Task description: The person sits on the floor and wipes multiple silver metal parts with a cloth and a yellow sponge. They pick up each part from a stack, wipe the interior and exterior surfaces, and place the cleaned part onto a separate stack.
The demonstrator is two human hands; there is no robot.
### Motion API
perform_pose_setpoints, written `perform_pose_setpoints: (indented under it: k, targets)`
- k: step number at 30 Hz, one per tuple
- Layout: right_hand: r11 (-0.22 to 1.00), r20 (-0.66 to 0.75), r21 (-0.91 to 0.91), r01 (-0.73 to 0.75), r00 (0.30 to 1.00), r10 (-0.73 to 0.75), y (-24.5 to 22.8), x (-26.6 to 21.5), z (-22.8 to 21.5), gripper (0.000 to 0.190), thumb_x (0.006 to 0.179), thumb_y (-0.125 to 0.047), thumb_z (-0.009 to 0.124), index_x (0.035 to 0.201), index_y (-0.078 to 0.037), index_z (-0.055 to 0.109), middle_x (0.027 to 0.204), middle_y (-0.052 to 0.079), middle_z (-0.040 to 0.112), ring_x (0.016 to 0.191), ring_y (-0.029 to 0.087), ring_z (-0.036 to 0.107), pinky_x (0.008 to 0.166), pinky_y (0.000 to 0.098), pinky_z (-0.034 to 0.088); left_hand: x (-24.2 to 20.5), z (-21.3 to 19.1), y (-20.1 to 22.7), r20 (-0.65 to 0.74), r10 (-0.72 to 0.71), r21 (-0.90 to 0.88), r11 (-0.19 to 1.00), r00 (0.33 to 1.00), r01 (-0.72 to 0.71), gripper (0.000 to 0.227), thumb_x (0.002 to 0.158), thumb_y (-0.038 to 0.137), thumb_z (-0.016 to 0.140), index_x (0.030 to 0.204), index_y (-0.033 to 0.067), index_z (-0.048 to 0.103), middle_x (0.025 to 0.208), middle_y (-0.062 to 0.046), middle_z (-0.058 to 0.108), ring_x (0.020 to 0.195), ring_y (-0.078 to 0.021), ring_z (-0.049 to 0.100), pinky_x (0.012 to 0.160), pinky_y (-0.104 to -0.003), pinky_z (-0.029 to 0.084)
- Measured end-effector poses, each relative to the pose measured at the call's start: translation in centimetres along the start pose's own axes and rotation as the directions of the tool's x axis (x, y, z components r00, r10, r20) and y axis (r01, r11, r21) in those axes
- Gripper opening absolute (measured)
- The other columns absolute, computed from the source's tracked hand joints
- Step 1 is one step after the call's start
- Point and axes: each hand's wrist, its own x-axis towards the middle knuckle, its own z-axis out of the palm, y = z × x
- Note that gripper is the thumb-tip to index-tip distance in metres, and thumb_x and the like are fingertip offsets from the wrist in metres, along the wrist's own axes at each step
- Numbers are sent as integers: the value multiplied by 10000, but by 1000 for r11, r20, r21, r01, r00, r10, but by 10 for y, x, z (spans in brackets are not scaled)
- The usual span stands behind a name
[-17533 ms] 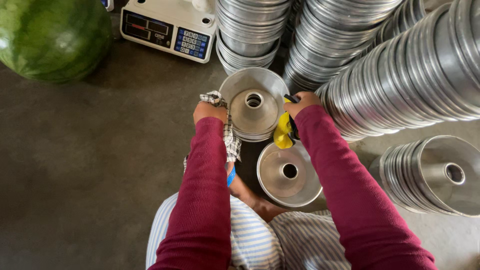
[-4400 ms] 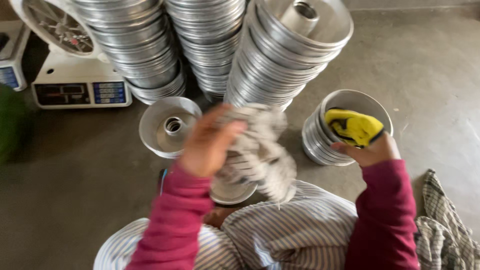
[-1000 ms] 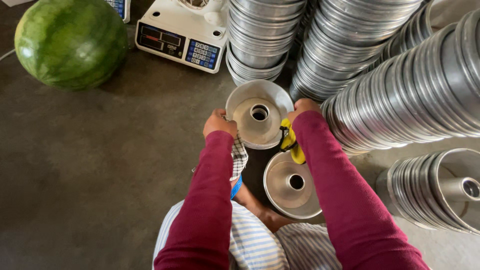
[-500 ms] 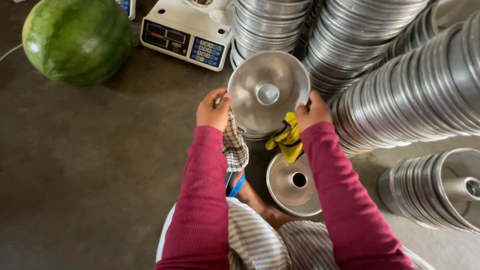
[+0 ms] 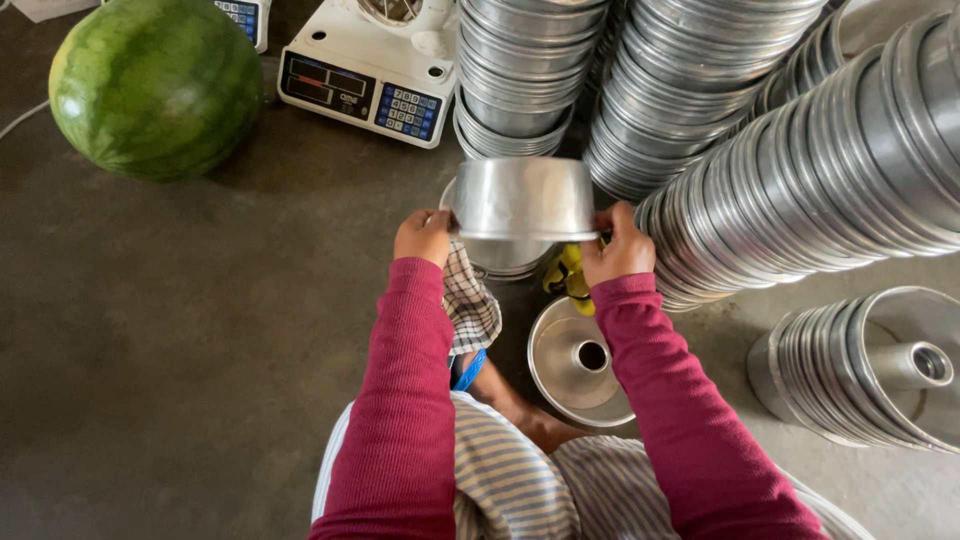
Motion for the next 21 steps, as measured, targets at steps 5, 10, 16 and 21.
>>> perform_pose_setpoints:
  k: [5, 10, 16, 21]
  targets:
    - [998, 1, 64, 28, 1000, -28, -3, -5, 2, 209, 858, -105, 777, 943, -47, 595, 799, 120, 715, 655, 303, 710, 602, 398, 545, 5, -4, -8, 64, -36, -34, 999, 997, 39, 334, 909, 324, 625, 923, 22, 769, 841, -142, 771, 808, -237, 735, 770, -365, 549]
    - [993, 29, -77, 92, 996, -90, 3, -9, 6, 222, 857, -123, 789, 939, -53, 594, 765, 126, 714, 665, 364, 684, 591, 452, 524, 2, -10, -10, 145, -73, 108, 993, 987, 57, 346, 926, 308, 561, 920, 50, 791, 851, -143, 765, 809, -259, 732, 775, -377, 541]
    - [996, 37, -90, 28, 999, -25, 15, -12, 15, 216, 848, -179, 760, 928, -81, 585, 757, 137, 697, 684, 401, 678, 611, 503, 526, 5, -8, -20, 157, -5, 138, 990, 988, -17, 375, 941, 335, 546, 910, 46, 782, 869, -158, 770, 829, -287, 738, 795, -404, 543]
    - [993, 9, -30, -114, 993, 114, 11, 4, 9, 220, 839, -174, 753, 943, -47, 607, 771, 173, 682, 705, 394, 679, 656, 470, 540, -2, -18, 4, 58, -25, 99, 995, 998, 19, 381, 898, 384, 640, 1013, 32, 728, 963, -188, 753, 928, -291, 720, 826, -384, 525]
